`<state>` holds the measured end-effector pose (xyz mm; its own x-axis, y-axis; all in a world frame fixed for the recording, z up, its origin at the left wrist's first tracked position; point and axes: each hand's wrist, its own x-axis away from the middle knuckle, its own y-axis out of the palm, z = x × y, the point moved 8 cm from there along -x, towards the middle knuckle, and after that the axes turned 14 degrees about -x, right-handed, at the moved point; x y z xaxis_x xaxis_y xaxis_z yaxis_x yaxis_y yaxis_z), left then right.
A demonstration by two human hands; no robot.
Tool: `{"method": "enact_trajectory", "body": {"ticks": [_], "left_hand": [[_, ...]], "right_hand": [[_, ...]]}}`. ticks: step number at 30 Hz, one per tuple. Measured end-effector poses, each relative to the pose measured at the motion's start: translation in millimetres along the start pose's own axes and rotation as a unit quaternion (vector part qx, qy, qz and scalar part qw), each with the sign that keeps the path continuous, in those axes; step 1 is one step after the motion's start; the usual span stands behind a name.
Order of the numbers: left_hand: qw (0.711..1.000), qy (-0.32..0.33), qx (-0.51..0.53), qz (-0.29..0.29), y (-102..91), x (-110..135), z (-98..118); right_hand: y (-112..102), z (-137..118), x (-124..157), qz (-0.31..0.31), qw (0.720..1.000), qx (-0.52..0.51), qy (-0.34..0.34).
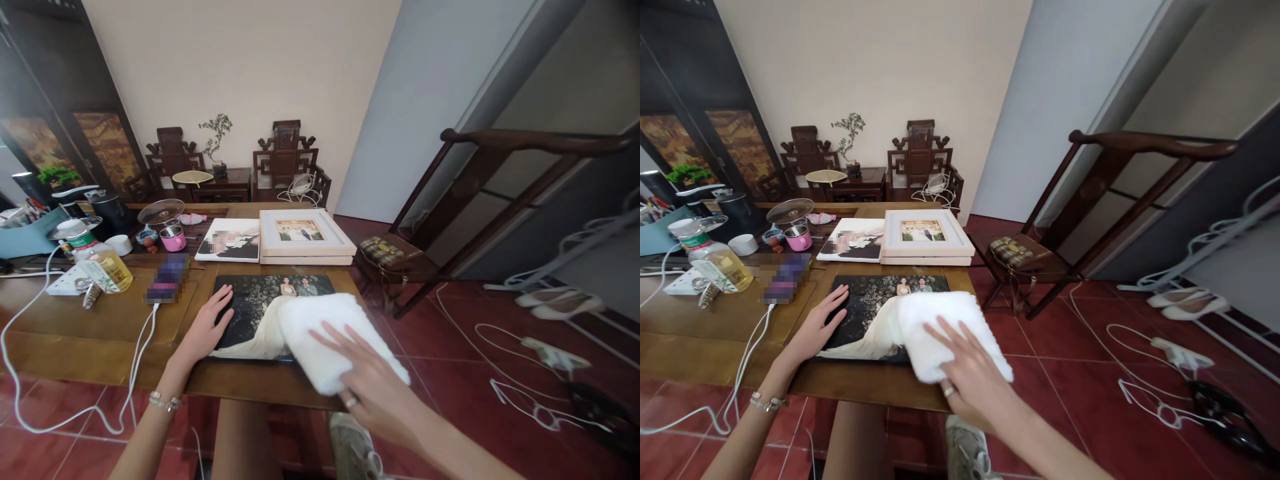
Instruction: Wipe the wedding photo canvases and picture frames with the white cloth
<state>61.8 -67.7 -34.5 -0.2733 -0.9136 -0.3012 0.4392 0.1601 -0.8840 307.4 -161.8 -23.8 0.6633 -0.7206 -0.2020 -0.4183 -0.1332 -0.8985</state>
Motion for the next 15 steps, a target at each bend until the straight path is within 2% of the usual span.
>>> {"method": "enact_trajectory", "body": {"ticks": [4,8,12,15], "left_hand": [[1.000,0.003,-0.002,0.002,0.7,0,0],[1.000,0.004,-0.001,0.003,0.5,1,0],[1.000,0.002,0.004,0.003,-0.5,1,0],[1.000,0.002,0.006,-0.001,-0.8,0,0]], "right_hand": [[-17,47,-20,0.018,0.996,0.040,0.078],[-19,65,-70,0.003,0.991,0.049,0.126],[-8,45,-106,-0.012,0.992,0.037,0.123],[9,7,-100,-0.038,0.997,-0.001,0.070]]}}
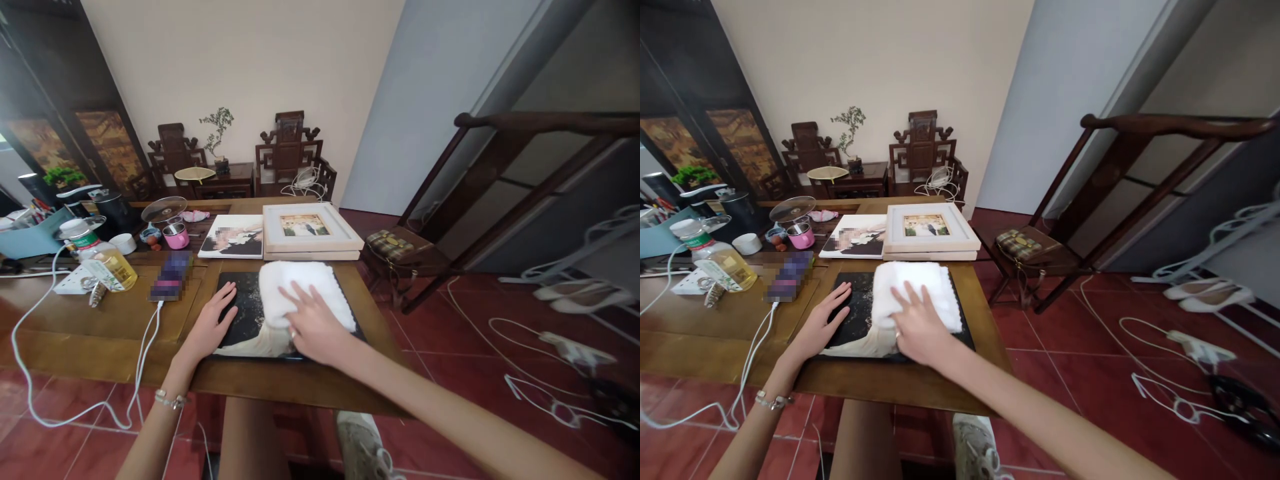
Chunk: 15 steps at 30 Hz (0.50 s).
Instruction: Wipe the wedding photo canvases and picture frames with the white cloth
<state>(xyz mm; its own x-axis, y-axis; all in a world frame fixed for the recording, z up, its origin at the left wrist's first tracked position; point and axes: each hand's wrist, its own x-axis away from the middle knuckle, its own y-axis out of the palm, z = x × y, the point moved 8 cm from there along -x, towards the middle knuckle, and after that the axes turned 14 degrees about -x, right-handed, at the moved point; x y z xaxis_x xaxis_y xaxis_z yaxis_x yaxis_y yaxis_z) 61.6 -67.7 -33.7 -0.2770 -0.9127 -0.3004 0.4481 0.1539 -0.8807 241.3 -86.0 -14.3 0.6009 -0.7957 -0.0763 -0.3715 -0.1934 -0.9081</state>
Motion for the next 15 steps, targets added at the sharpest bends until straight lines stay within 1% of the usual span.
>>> {"method": "enact_trajectory", "body": {"ticks": [2,4,6,7,8,10,13,15], "left_hand": [[1.000,-0.001,0.000,-0.003,-0.4,-1,0],[1.000,-0.002,0.001,-0.005,-1.0,-1,1],[1.000,-0.001,0.003,-0.006,-1.5,-1,2],[1.000,0.000,0.004,-0.007,-1.4,-1,2],[1.000,0.000,0.004,-0.007,-1.3,-1,2],[1.000,0.000,0.005,-0.008,-0.8,-1,2],[1.000,0.001,0.007,-0.006,-0.1,-1,1],[1.000,0.004,0.008,-0.004,-0.1,-1,1]], "right_hand": [[15,-26,21,-0.034,0.998,-0.034,-0.050],[26,-46,46,-0.061,0.992,-0.063,-0.093],[29,-53,65,-0.066,0.988,-0.076,-0.117],[28,-51,71,-0.061,0.988,-0.079,-0.120],[25,-45,73,-0.054,0.988,-0.079,-0.118],[14,-24,67,-0.031,0.993,-0.071,-0.092],[-9,18,40,0.024,0.999,-0.030,-0.024],[-21,40,16,0.046,0.999,0.001,0.020]]}}
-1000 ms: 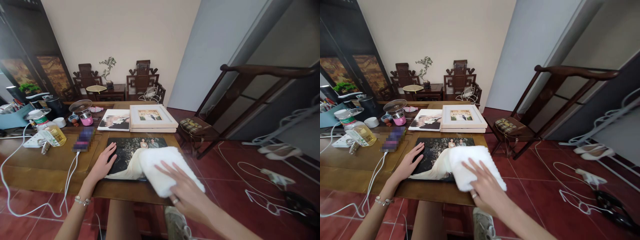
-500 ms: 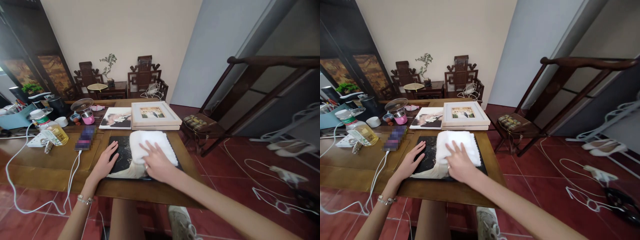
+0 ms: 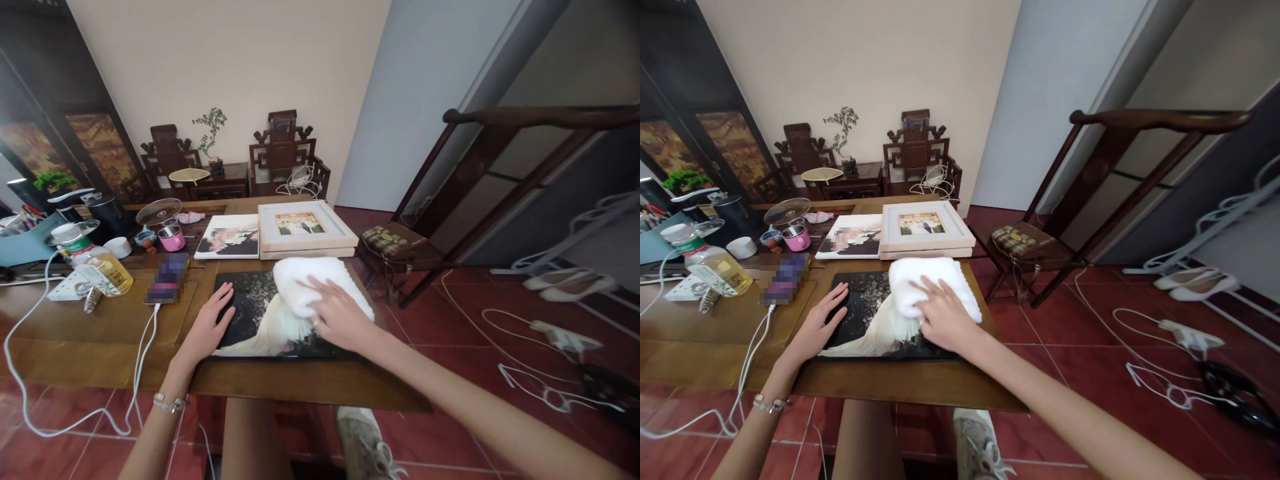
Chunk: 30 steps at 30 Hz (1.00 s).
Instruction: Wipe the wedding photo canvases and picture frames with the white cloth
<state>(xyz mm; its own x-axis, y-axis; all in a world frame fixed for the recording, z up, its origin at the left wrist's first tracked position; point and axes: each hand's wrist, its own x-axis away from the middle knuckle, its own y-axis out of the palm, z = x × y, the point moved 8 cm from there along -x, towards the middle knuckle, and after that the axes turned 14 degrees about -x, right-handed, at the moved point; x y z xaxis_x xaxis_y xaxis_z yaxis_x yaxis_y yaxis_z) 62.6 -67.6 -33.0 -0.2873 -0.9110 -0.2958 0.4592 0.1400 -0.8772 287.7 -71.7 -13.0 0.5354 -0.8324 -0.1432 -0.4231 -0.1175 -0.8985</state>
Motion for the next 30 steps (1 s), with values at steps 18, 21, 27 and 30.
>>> {"method": "enact_trajectory", "body": {"ticks": [18,21,27,30], "left_hand": [[1.000,-0.013,-0.009,0.003,-0.4,1,-2],[1.000,-0.013,-0.008,0.001,0.0,2,-2],[1.000,-0.011,-0.006,0.007,0.3,2,-4],[1.000,-0.009,-0.003,0.013,0.1,2,-4]], "right_hand": [[44,-93,55,-0.151,0.982,-0.070,-0.094],[27,-57,33,-0.082,0.995,-0.043,-0.040],[-2,-3,-24,0.001,0.999,0.034,0.034],[3,-12,-29,-0.002,0.999,0.035,0.030]]}}
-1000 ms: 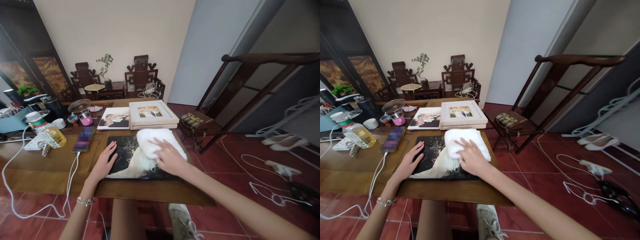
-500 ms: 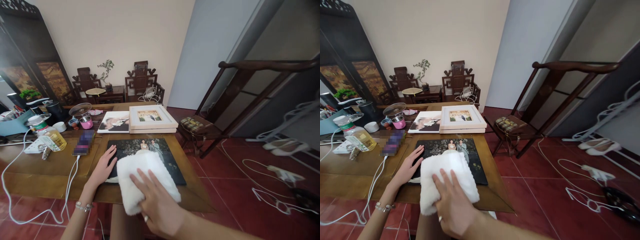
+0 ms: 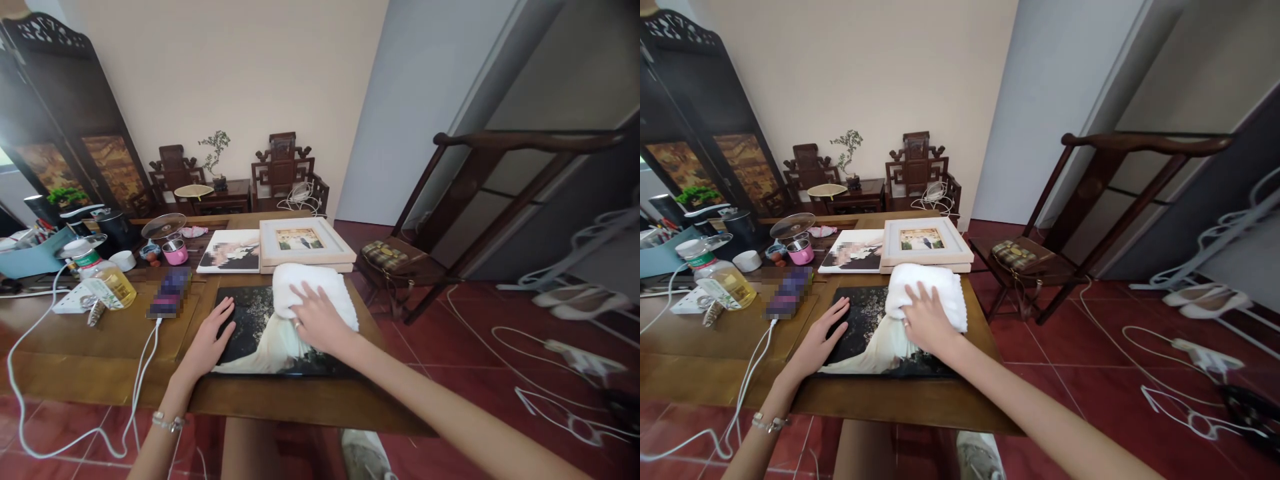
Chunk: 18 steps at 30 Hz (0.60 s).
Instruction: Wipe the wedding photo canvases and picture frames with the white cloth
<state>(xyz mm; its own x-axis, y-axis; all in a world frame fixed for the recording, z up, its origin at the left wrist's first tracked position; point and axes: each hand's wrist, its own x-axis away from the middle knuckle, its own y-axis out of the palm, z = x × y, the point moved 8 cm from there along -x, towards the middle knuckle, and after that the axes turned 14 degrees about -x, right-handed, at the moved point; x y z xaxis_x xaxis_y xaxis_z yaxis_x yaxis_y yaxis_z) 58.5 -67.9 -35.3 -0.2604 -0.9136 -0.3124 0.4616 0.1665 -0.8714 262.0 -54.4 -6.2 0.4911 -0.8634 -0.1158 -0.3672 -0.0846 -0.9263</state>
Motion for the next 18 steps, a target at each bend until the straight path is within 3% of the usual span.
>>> {"method": "enact_trajectory", "body": {"ticks": [6,9,13,18], "left_hand": [[1.000,0.002,0.007,-0.004,-2.3,-1,2],[1.000,0.004,0.006,-0.010,-3.7,-2,4],[1.000,0.000,0.003,-0.007,-4.2,-2,5],[1.000,0.004,0.004,-0.004,-2.7,-2,5]], "right_hand": [[33,-74,53,-0.096,0.983,-0.057,-0.147],[42,-89,77,-0.118,0.970,-0.077,-0.196],[36,-66,76,-0.080,0.978,-0.098,-0.167],[11,-13,41,0.035,0.995,-0.052,-0.076]]}}
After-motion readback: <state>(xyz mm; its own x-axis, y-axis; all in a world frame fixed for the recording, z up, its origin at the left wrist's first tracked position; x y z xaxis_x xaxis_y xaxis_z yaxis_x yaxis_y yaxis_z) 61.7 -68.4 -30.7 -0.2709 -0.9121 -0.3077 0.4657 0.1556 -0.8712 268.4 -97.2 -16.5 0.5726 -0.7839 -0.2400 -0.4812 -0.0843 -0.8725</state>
